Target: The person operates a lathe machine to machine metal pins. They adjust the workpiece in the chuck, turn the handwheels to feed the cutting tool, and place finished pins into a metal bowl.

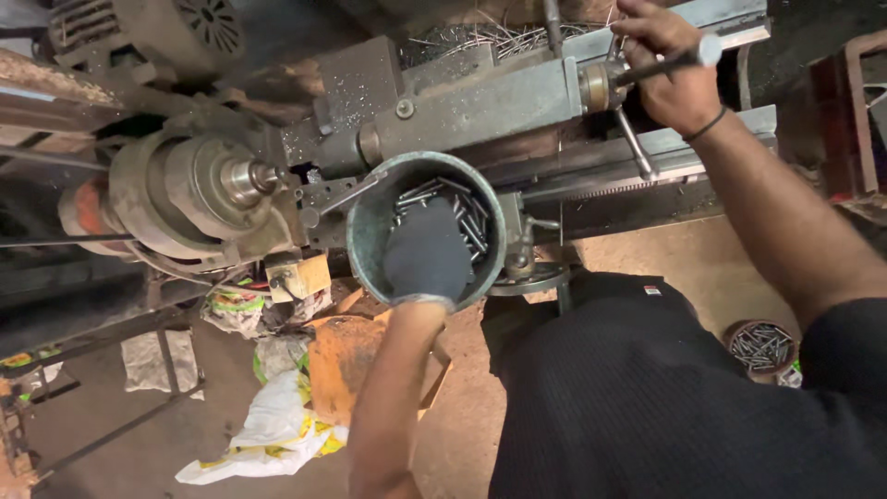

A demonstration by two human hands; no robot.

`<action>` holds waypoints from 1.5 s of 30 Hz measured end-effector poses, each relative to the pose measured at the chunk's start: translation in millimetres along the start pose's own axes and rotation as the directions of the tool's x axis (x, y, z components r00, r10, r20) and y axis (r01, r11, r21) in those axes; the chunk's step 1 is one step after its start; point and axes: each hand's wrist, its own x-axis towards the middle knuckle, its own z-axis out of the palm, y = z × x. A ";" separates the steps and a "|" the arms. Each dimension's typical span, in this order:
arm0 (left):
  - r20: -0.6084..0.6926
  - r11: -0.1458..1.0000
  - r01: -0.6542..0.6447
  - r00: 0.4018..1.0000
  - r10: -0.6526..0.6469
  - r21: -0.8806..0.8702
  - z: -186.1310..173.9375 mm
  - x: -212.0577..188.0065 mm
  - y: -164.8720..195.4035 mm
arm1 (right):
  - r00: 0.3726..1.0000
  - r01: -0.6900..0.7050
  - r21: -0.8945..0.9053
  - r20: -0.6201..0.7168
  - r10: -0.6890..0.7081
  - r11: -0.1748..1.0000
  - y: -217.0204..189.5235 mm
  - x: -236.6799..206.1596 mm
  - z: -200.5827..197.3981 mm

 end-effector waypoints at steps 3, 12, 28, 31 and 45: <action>-0.111 0.991 -0.071 0.992 0.059 -0.110 -7.1 -6.0 -26.7 | 0.992 -0.127 0.090 0.033 0.124 0.988 9.0 -8.1 2.5; -0.670 0.915 -0.279 0.742 0.012 -0.292 -49.7 47.9 -177.9 | 0.995 -0.096 -0.007 -0.001 0.096 0.995 -7.2 -12.1 17.2; -0.336 0.910 -0.397 0.847 0.412 0.115 -16.8 115.8 -271.8 | 0.929 -0.363 -0.037 0.061 0.365 0.931 -31.3 -27.4 35.2; -0.329 0.889 -0.426 0.826 0.458 0.170 -16.3 116.3 -274.1 | 0.948 -0.309 -0.085 0.050 0.314 0.947 -31.1 -35.2 36.8; -0.311 0.923 -0.351 0.870 0.384 0.157 -13.3 106.0 -265.3 | 0.990 0.042 0.651 -0.127 0.054 0.757 -25.1 8.3 -12.7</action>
